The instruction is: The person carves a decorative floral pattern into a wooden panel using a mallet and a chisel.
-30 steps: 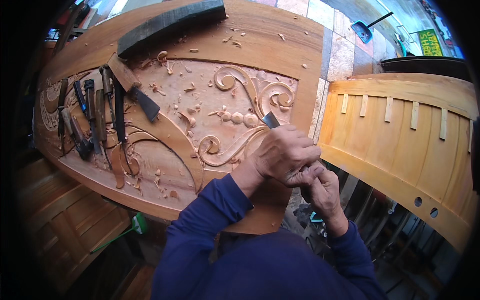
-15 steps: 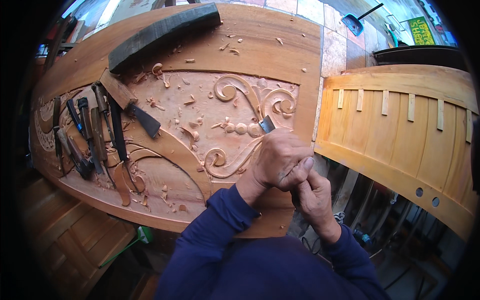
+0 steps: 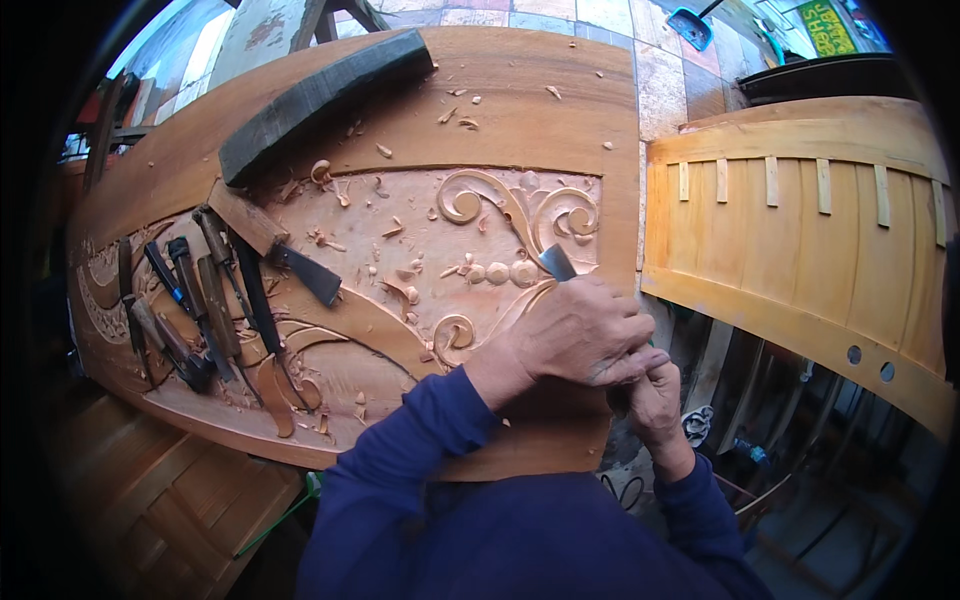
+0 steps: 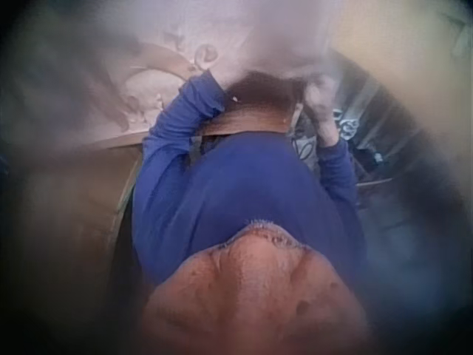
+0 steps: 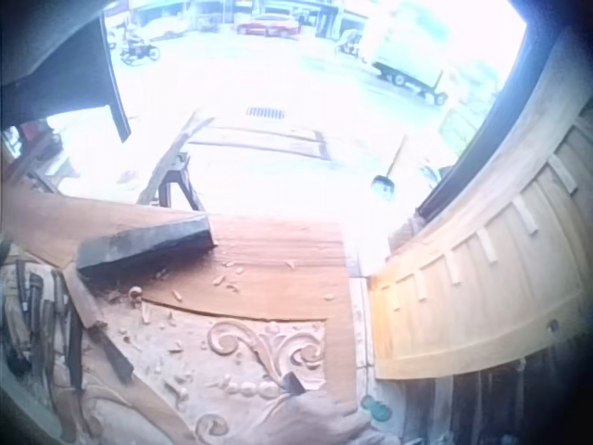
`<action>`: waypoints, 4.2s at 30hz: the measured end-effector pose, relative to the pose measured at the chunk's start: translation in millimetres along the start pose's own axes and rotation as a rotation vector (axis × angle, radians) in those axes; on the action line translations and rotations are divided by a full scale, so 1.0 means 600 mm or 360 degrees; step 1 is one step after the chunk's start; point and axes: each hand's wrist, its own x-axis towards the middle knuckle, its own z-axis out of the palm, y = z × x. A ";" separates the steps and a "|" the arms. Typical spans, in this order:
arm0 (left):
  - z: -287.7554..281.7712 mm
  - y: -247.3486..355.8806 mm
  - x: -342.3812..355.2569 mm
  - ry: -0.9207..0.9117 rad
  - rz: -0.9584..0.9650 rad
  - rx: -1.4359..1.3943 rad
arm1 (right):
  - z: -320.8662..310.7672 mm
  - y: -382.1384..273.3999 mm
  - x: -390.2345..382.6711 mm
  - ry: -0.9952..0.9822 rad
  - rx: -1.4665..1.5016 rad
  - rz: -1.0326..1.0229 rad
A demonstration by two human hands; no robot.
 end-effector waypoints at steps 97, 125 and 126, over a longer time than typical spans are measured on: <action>-0.054 -0.080 0.002 0.0630 -0.0283 -0.0099 | 0.087 -0.046 0.115 0.0455 0.0234 -0.0910; -0.047 0.005 -0.030 0.0249 -0.0055 0.0344 | 0.070 -0.006 0.036 0.0261 -0.0060 -0.0277; -0.047 -0.008 -0.024 0.0062 -0.0146 0.0274 | 0.061 -0.020 0.036 0.0118 -0.0037 -0.0023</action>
